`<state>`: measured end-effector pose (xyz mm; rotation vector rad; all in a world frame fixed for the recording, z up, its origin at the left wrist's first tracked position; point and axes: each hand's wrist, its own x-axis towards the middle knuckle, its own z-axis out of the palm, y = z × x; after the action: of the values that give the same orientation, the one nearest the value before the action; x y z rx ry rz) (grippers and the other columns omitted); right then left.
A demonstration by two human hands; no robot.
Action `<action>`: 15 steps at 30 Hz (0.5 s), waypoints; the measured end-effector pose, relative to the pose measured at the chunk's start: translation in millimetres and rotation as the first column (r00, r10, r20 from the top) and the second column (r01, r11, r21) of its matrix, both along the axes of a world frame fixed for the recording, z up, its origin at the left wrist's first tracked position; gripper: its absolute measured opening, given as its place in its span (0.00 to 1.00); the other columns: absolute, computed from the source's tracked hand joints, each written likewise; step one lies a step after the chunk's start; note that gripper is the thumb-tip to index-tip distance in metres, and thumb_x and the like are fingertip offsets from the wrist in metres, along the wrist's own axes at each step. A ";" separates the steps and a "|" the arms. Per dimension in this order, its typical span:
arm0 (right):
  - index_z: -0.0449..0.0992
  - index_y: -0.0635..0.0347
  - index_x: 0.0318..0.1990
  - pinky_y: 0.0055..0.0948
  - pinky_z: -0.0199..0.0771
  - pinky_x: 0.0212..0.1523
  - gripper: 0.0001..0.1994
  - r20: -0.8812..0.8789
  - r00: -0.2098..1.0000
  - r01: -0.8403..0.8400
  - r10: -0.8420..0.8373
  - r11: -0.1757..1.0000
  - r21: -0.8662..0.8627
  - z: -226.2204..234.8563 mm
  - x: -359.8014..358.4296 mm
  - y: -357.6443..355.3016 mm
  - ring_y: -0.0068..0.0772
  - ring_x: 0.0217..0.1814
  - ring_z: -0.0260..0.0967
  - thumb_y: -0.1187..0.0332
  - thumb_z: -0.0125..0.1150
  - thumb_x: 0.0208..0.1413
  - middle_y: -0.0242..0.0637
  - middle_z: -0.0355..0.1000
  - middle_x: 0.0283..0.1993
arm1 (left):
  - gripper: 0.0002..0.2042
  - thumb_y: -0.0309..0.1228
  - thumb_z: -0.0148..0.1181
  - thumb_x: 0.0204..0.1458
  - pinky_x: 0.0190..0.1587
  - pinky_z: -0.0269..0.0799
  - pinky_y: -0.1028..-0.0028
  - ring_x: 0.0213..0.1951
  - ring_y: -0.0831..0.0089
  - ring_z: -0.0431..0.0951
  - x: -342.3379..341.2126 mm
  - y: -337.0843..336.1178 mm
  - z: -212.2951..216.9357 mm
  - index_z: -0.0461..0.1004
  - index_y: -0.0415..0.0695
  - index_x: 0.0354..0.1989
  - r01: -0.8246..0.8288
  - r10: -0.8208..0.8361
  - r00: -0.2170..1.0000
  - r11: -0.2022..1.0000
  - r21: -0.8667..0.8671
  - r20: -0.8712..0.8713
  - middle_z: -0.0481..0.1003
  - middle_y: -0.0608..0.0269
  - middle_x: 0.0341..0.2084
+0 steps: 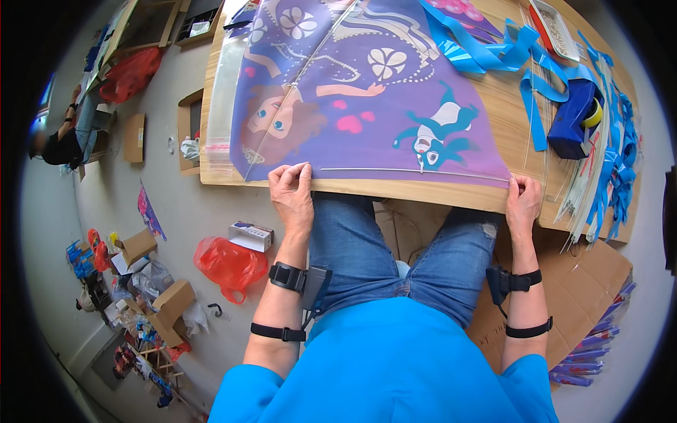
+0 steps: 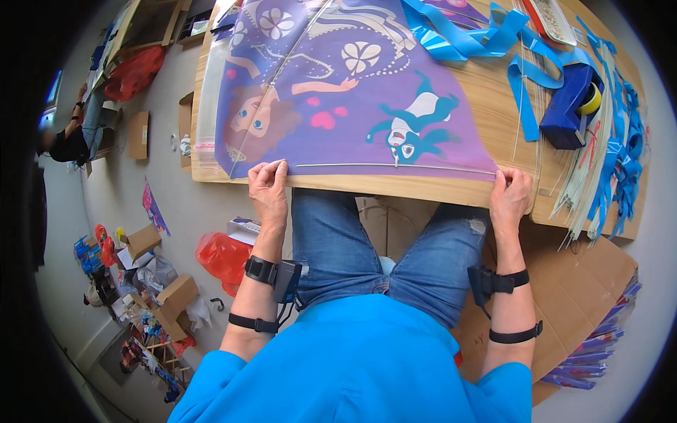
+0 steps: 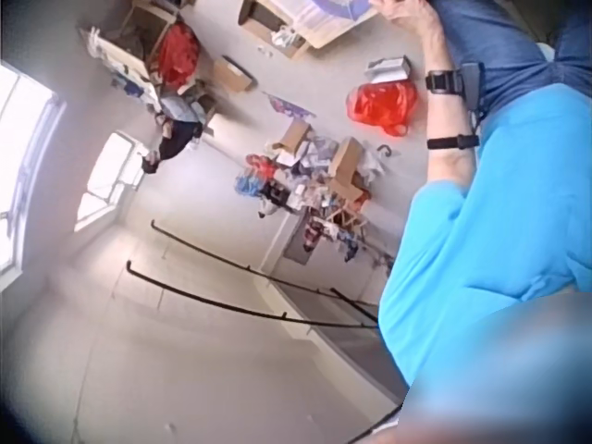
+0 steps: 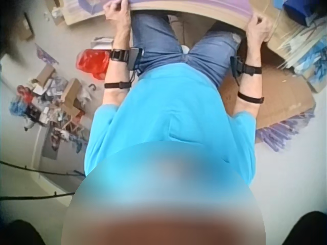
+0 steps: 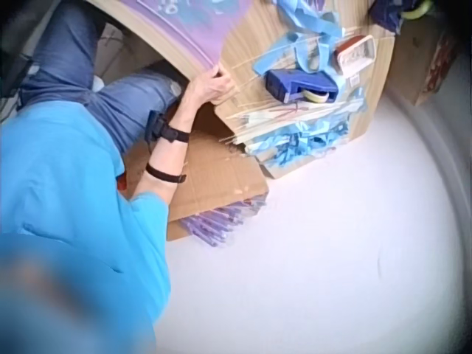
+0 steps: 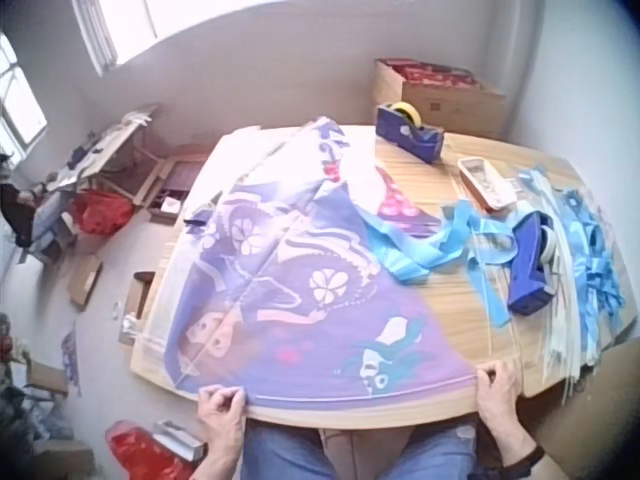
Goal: Assembling a toy kite by attaching supporting rods and ribbons.
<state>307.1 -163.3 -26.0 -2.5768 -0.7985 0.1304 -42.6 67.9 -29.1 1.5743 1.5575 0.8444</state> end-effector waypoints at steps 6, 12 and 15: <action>0.73 0.61 0.32 0.38 0.67 0.44 0.06 0.019 1.000 -0.021 0.021 1.000 -0.004 -1.1 2.2 -3.4 0.43 0.41 0.68 0.69 0.61 0.53 0.41 0.68 0.37 | 0.06 0.30 0.65 0.51 0.41 0.69 0.77 0.37 0.77 0.70 4.5 -0.6 3.4 0.81 0.42 0.34 -0.011 0.011 1.000 1.000 -0.003 -0.019 0.66 0.67 0.37; 0.72 0.62 0.32 0.36 0.68 0.42 0.06 -0.002 0.999 -0.037 0.037 0.999 0.009 1.0 1.4 -2.6 0.40 0.38 0.68 0.70 0.61 0.54 0.41 0.67 0.37 | 0.06 0.31 0.65 0.52 0.38 0.69 0.79 0.36 0.80 0.68 1.3 -0.6 -2.1 0.81 0.42 0.34 0.007 -0.004 0.998 0.999 0.048 -0.062 0.65 0.68 0.37; 0.72 0.63 0.33 0.34 0.68 0.40 0.06 -0.010 0.999 -0.039 0.039 0.999 0.013 2.2 0.9 -1.8 0.37 0.36 0.67 0.70 0.60 0.55 0.40 0.66 0.36 | 0.06 0.31 0.66 0.51 0.39 0.69 0.79 0.35 0.80 0.69 0.4 -0.6 -3.1 0.81 0.42 0.34 0.018 -0.012 0.996 0.998 0.063 -0.092 0.65 0.68 0.37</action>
<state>308.0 -165.1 -23.8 -2.5479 -0.8434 0.1493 -42.2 67.3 -32.2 1.6898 1.5946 0.8318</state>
